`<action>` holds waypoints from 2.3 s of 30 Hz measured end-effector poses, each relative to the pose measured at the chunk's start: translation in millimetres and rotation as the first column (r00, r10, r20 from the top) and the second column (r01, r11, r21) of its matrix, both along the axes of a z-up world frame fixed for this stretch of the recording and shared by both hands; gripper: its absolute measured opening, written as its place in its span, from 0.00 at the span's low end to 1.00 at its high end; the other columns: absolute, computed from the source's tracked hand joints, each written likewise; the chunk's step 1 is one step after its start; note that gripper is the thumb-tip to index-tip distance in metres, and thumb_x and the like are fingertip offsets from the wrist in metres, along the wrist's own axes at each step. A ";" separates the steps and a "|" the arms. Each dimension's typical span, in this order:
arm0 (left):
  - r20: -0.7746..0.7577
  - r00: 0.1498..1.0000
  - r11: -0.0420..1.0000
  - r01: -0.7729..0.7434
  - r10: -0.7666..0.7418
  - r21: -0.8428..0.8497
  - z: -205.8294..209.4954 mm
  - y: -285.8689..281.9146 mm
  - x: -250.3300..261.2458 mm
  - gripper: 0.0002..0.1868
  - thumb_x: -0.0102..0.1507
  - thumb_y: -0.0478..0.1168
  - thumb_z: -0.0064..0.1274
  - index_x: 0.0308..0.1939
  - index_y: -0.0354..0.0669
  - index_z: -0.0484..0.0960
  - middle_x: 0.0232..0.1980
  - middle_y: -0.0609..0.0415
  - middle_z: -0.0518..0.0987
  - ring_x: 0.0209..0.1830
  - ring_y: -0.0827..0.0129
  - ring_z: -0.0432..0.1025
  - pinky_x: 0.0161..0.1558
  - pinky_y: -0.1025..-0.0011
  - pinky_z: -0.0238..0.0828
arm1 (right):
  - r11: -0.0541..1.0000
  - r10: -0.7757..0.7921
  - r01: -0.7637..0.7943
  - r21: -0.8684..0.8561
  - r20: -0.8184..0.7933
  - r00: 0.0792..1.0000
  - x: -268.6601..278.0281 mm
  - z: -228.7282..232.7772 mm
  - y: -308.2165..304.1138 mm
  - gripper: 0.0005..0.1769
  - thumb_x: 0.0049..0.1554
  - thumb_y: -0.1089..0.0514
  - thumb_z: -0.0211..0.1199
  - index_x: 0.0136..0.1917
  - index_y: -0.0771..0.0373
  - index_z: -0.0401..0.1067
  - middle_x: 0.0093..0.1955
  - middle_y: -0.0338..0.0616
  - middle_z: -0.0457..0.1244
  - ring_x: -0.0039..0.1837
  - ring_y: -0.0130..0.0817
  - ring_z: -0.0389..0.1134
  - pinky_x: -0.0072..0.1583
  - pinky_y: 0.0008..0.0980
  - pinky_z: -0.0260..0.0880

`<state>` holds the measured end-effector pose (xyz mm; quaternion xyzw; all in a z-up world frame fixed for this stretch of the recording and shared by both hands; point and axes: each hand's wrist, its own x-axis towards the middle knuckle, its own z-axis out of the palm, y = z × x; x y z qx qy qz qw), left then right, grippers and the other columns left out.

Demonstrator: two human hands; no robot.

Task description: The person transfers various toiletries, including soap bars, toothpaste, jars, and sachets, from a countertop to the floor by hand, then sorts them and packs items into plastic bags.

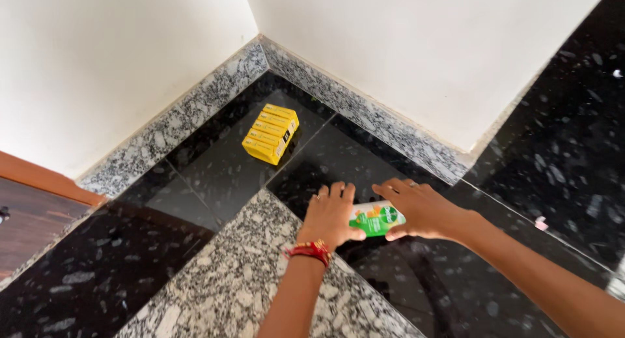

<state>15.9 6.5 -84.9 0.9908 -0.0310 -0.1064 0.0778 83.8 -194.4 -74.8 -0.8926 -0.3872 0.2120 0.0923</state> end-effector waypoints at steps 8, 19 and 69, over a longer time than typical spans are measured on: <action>-0.020 1.000 0.999 0.022 -0.022 -0.035 -24.6 7.3 12.2 0.41 0.49 0.52 0.73 0.60 0.44 0.70 0.60 0.47 0.69 0.61 0.48 0.67 0.53 0.53 0.73 | 1.000 -0.027 0.027 -0.016 -0.036 0.999 7.1 -34.0 8.2 0.39 0.46 0.55 0.74 0.68 0.53 0.59 0.64 0.39 0.59 0.70 0.43 0.60 0.67 0.46 0.64; 0.381 0.905 0.981 -0.191 0.191 -0.038 -9.2 96.0 72.6 0.31 0.58 0.48 0.64 0.61 0.42 0.72 0.62 0.45 0.70 0.64 0.42 0.65 0.57 0.49 0.68 | 0.969 -0.210 0.248 0.019 -0.472 0.857 28.7 -15.5 7.0 0.16 0.56 0.56 0.65 0.52 0.54 0.60 0.45 0.43 0.68 0.48 0.37 0.68 0.50 0.44 0.66; -0.545 0.654 0.169 -0.708 0.524 -0.686 -13.8 44.3 -2.5 0.58 0.46 0.51 0.72 0.69 0.26 0.56 0.56 0.35 0.78 0.51 0.55 0.82 0.55 0.64 0.80 | 0.563 -0.507 0.780 0.273 -0.631 0.587 -2.5 14.6 1.6 0.27 0.54 0.50 0.72 0.62 0.53 0.64 0.59 0.46 0.70 0.60 0.38 0.76 0.62 0.40 0.73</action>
